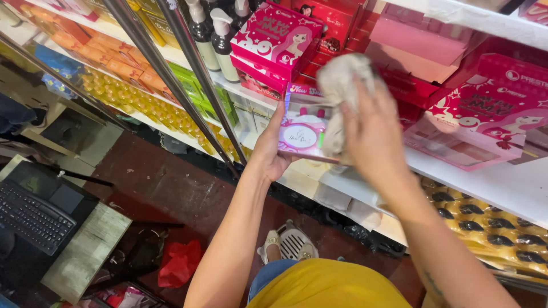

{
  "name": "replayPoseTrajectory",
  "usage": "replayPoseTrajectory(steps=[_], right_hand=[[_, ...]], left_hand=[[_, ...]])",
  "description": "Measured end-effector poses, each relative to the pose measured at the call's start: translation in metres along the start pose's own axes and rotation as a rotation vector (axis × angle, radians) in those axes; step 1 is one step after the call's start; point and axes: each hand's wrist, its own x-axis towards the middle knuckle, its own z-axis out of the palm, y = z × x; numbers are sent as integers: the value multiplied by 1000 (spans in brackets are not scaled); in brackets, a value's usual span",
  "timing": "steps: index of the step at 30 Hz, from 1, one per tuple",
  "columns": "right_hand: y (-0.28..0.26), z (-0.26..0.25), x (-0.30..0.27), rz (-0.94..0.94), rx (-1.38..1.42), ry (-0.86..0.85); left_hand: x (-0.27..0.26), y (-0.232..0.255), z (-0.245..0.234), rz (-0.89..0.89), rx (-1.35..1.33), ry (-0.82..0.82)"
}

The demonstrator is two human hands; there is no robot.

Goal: The recorder wipes down skincare products on retail shelves with a cloth and then performs an inventory count using a notepad and pen.

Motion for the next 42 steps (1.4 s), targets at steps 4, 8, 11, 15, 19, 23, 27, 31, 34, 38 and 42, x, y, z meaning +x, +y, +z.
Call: replayPoseTrajectory(steps=[4, 8, 11, 15, 19, 23, 27, 31, 34, 38, 42], right_hand=[[-53, 25, -28, -269, 12, -59], [-45, 44, -38, -210, -40, -154], [-21, 36, -32, -153, -24, -134], [12, 25, -18, 43, -71, -124], [-37, 11, -15, -15, -21, -90], [-57, 41, -26, -190, 6, -111], [-34, 53, -21, -133, -33, -111], [29, 37, -5, 58, -4, -70], [53, 27, 5, 537, 686, -129], [34, 46, -8, 775, 1851, -282], [30, 59, -35, 950, 2106, -223]], left_hand=[[49, -34, -50, 144, -93, -115], [51, -27, -66, 182, -70, -151], [14, 2, -41, 94, -36, -52], [-3, 17, -30, 32, -7, 6], [10, -1, -36, 16, -22, -56], [47, -35, -64, 63, -71, -92], [9, -8, -38, 24, -28, -9], [-28, 18, -32, 38, 12, -39], [-37, 26, -33, 21, -48, -13], [-27, 16, -15, 69, -89, -66], [-6, 7, -12, 147, -157, -62]])
